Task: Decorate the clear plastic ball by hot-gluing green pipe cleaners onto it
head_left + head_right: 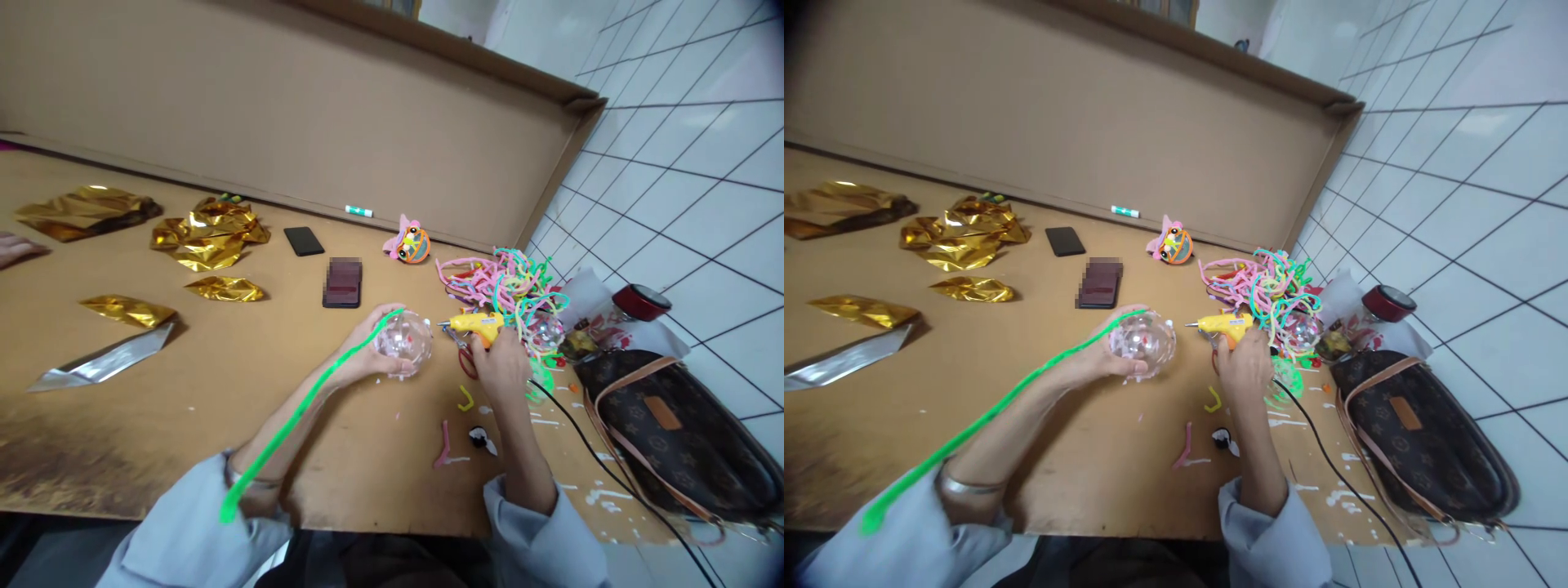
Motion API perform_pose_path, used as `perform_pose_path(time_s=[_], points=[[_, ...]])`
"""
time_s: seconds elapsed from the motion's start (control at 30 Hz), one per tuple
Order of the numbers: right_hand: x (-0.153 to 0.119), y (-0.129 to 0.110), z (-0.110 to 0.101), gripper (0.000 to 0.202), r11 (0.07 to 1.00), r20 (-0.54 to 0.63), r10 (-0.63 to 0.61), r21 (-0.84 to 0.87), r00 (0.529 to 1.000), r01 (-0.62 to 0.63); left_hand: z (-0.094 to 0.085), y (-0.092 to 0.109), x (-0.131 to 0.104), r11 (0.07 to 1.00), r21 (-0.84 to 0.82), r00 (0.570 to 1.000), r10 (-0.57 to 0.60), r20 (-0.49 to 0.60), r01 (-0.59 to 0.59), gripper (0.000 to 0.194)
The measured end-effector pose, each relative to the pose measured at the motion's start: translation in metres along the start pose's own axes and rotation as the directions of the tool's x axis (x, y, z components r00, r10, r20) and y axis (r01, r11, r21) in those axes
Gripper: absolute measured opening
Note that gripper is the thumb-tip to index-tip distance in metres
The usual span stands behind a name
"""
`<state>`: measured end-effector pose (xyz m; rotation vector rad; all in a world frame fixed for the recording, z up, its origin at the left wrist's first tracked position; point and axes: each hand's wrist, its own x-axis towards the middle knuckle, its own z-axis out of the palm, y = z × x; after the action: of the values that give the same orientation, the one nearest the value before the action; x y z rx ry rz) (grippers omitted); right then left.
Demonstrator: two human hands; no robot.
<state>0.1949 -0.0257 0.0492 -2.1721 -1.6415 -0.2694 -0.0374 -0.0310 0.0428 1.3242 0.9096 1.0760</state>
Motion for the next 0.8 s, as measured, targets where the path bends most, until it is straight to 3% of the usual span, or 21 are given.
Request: perform_pose_path(time_s=[0.1, 0.3, 0.4, 0.5, 0.53, 0.6, 0.63, 0.7, 0.8], points=[[-0.004, -0.004, 0.002, 0.04, 0.985, 0.131, -0.05, -0.156, 0.99, 0.07, 0.0, 0.0, 0.0, 1.0, 0.001, 1.0, -0.013, -0.007, 0.013, 0.095], [-0.008, -0.007, 0.009, 0.041, 0.961, 0.289, -0.116, -0.21, 0.95, 0.181, 0.003, 0.001, 0.001, 0.999, -0.046, 1.0, -0.003, -0.016, 0.002, 0.096], [-0.007, -0.003, 0.012, 0.043, 0.956, 0.24, -0.131, -0.226, 0.962, 0.186, 0.006, 0.002, -0.001, 0.998, -0.063, 1.0, -0.011, 0.008, 0.012, 0.094], [-0.006, -0.001, 0.008, 0.033, 0.965, -0.03, -0.25, -0.092, 0.968, 0.246, 0.007, 0.001, -0.003, 0.999, -0.04, 1.0, 0.003, 0.005, -0.003, 0.093], [-0.007, -0.003, 0.004, 0.028, 0.95, -0.171, -0.308, 0.007, 0.936, 0.313, 0.007, 0.0, -0.002, 1.0, -0.025, 1.0, 0.012, -0.008, -0.012, 0.093], [-0.014, -0.013, -0.005, 0.024, 0.834, -0.454, -0.384, 0.203, 0.804, 0.513, 0.007, -0.002, -0.001, 0.999, 0.002, 0.999, 0.039, -0.03, -0.039, 0.092], [-0.02, -0.02, -0.011, 0.027, 0.768, -0.537, -0.4, 0.245, 0.742, 0.592, 0.007, -0.004, 0.0, 0.998, 0.011, 0.998, 0.056, -0.033, -0.056, 0.091], [-0.033, -0.037, -0.02, 0.04, 0.664, -0.609, -0.466, 0.239, 0.642, 0.709, 0.006, -0.009, 0.003, 0.994, 0.029, 0.994, 0.107, -0.027, -0.106, 0.088], [-0.051, -0.057, -0.024, 0.04, 0.566, -0.578, -0.6, 0.181, 0.552, 0.804, 0.005, -0.021, 0.007, 0.965, 0.087, 0.968, 0.25, -0.034, -0.247, 0.08]])
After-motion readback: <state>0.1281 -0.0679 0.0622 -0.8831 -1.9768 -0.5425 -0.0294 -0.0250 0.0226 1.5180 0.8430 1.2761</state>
